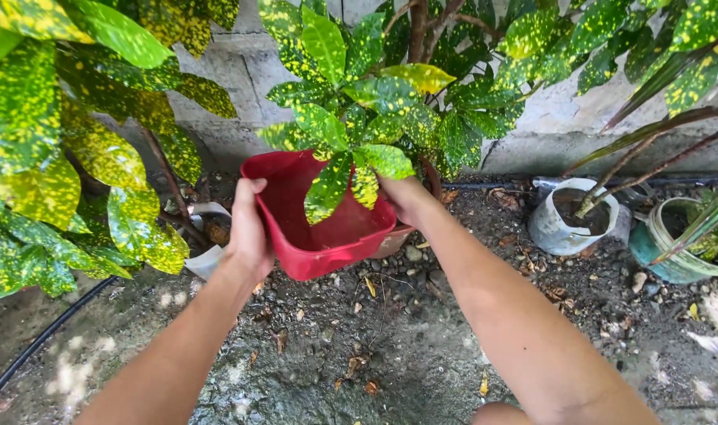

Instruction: Watering various potted and ground plants in an outdoor garden using a red container filled from a water bucket.

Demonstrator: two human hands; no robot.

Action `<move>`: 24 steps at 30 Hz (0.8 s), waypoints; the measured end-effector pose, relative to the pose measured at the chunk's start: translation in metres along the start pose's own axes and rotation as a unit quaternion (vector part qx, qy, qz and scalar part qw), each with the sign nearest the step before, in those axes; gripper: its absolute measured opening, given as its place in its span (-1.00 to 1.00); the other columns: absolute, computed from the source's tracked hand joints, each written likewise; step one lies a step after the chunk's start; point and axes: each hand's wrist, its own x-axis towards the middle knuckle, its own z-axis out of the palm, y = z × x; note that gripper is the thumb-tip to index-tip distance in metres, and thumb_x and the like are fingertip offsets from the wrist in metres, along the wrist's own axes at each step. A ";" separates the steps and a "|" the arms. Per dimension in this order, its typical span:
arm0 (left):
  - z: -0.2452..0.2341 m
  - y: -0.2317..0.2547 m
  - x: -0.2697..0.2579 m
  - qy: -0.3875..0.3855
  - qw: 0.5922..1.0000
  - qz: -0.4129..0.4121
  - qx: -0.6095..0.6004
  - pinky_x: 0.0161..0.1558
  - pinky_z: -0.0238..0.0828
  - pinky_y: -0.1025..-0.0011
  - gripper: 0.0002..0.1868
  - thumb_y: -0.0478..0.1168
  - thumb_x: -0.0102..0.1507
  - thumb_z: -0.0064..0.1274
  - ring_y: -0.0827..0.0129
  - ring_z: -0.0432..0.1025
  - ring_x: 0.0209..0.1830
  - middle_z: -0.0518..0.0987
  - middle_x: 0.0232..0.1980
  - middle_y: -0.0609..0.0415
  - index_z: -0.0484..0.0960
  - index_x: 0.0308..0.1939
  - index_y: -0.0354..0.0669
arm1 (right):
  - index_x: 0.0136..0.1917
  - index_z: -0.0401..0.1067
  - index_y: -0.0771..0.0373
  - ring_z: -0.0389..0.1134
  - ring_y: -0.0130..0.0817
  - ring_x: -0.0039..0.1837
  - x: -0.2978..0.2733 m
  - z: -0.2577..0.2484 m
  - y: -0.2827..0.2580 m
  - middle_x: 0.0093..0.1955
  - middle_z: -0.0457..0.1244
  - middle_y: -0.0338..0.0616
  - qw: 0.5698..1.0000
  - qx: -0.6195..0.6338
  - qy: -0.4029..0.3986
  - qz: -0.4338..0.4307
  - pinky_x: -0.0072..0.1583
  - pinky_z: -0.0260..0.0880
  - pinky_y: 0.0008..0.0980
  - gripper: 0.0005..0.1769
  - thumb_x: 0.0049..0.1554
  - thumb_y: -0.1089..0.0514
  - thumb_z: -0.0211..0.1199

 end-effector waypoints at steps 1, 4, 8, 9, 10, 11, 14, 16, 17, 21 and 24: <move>0.000 -0.002 0.005 0.000 1.000 0.003 -0.001 0.32 0.28 0.07 -0.31 0.17 0.16 -0.20 0.11 0.42 0.27 0.54 0.29 -0.05 0.45 0.26 -0.10 | 0.41 0.30 0.18 0.45 -0.25 0.21 -0.002 0.001 -0.003 0.28 0.35 -0.05 1.000 -0.001 -0.002 -0.002 0.23 0.55 -0.13 -0.52 0.29 -0.03 0.11; 0.001 -0.006 0.009 -0.005 1.000 0.005 -0.003 0.36 0.25 0.13 -0.32 0.16 0.18 -0.15 0.12 0.40 0.27 0.53 0.29 -0.07 0.44 0.27 -0.14 | 0.44 0.26 0.07 0.43 -0.28 0.27 -0.009 0.003 -0.001 0.33 0.33 -0.11 0.998 -0.034 0.026 0.035 0.22 0.54 -0.16 -0.50 0.26 -0.05 0.09; 0.011 0.002 0.006 0.007 1.000 -0.021 0.021 0.32 0.29 0.10 -0.35 0.16 0.18 -0.18 0.13 0.43 0.22 0.56 0.25 -0.06 0.47 0.22 -0.15 | 0.47 0.25 0.04 0.42 -0.22 0.29 -0.019 0.013 -0.012 0.36 0.32 -0.07 0.992 -0.090 0.063 0.058 0.21 0.52 -0.11 -0.45 0.27 -0.14 0.04; 0.012 0.005 0.008 0.008 1.000 -0.022 0.021 0.31 0.30 0.09 -0.35 0.15 0.18 -0.19 0.11 0.43 0.20 0.56 0.23 -0.09 0.47 0.21 -0.17 | 0.48 0.27 0.05 0.42 -0.20 0.28 -0.023 0.020 -0.022 0.36 0.32 -0.05 0.991 -0.102 0.063 0.060 0.21 0.50 -0.09 -0.43 0.28 -0.18 0.02; 0.013 0.008 0.007 0.007 1.000 -0.015 0.021 0.31 0.30 0.09 -0.35 0.15 0.18 -0.19 0.11 0.43 0.20 0.56 0.23 -0.09 0.47 0.21 -0.17 | 0.48 0.27 0.05 0.42 -0.20 0.28 -0.015 0.015 -0.017 0.36 0.32 -0.05 0.991 -0.104 0.060 0.055 0.21 0.50 -0.09 -0.43 0.28 -0.18 0.02; 0.014 0.008 0.006 0.013 0.999 -0.026 0.021 0.30 0.31 0.09 -0.36 0.15 0.19 -0.19 0.11 0.44 0.19 0.56 0.23 -0.10 0.47 0.21 -0.17 | 0.48 0.27 0.05 0.41 -0.22 0.30 -0.009 0.008 -0.010 0.37 0.32 -0.07 0.994 -0.089 0.047 0.047 0.23 0.49 -0.10 -0.42 0.27 -0.17 0.04; 0.014 0.008 0.008 0.015 0.999 -0.035 0.022 0.30 0.32 0.09 -0.36 0.15 0.20 -0.21 0.11 0.44 0.19 0.57 0.23 -0.10 0.48 0.20 -0.18 | 0.49 0.26 0.03 0.37 -0.29 0.34 -0.008 0.004 -0.011 0.41 0.30 -0.15 0.992 -0.108 0.050 0.047 0.29 0.43 -0.15 -0.42 0.28 -0.18 0.05; 0.013 0.007 0.008 0.014 0.999 -0.038 0.021 0.29 0.31 0.10 -0.35 0.16 0.20 -0.23 0.12 0.44 0.18 0.57 0.23 -0.10 0.48 0.20 -0.19 | 0.51 0.24 0.01 0.34 -0.34 0.36 -0.008 0.002 -0.009 0.43 0.27 -0.22 0.986 -0.141 0.067 0.060 0.33 0.38 -0.18 -0.42 0.30 -0.20 0.04; 0.014 0.009 0.008 0.018 0.999 -0.038 0.021 0.29 0.32 0.11 -0.35 0.16 0.21 -0.24 0.14 0.44 0.19 0.56 0.24 -0.08 0.47 0.21 -0.17 | 0.50 0.24 0.02 0.35 -0.32 0.36 -0.004 -0.001 -0.005 0.43 0.27 -0.20 0.988 -0.125 0.068 0.057 0.32 0.40 -0.17 -0.42 0.29 -0.18 0.05; 0.013 0.015 0.009 0.022 0.999 -0.033 0.038 0.28 0.34 0.12 -0.37 0.15 0.22 -0.23 0.14 0.45 0.19 0.57 0.23 -0.10 0.47 0.20 -0.20 | 0.50 0.25 0.07 0.39 -0.26 0.33 0.013 -0.012 0.014 0.42 0.28 -0.12 0.995 -0.054 0.072 0.047 0.28 0.49 -0.12 -0.42 0.26 -0.11 0.10; 0.016 0.020 0.008 0.023 0.998 -0.034 0.046 0.29 0.34 0.11 -0.38 0.15 0.22 -0.23 0.14 0.45 0.18 0.56 0.23 -0.09 0.46 0.19 -0.18 | 0.48 0.26 0.12 0.42 -0.23 0.27 0.012 -0.010 0.017 0.38 0.30 -0.05 0.994 -0.035 0.084 0.060 0.23 0.52 -0.12 -0.41 0.24 -0.11 0.10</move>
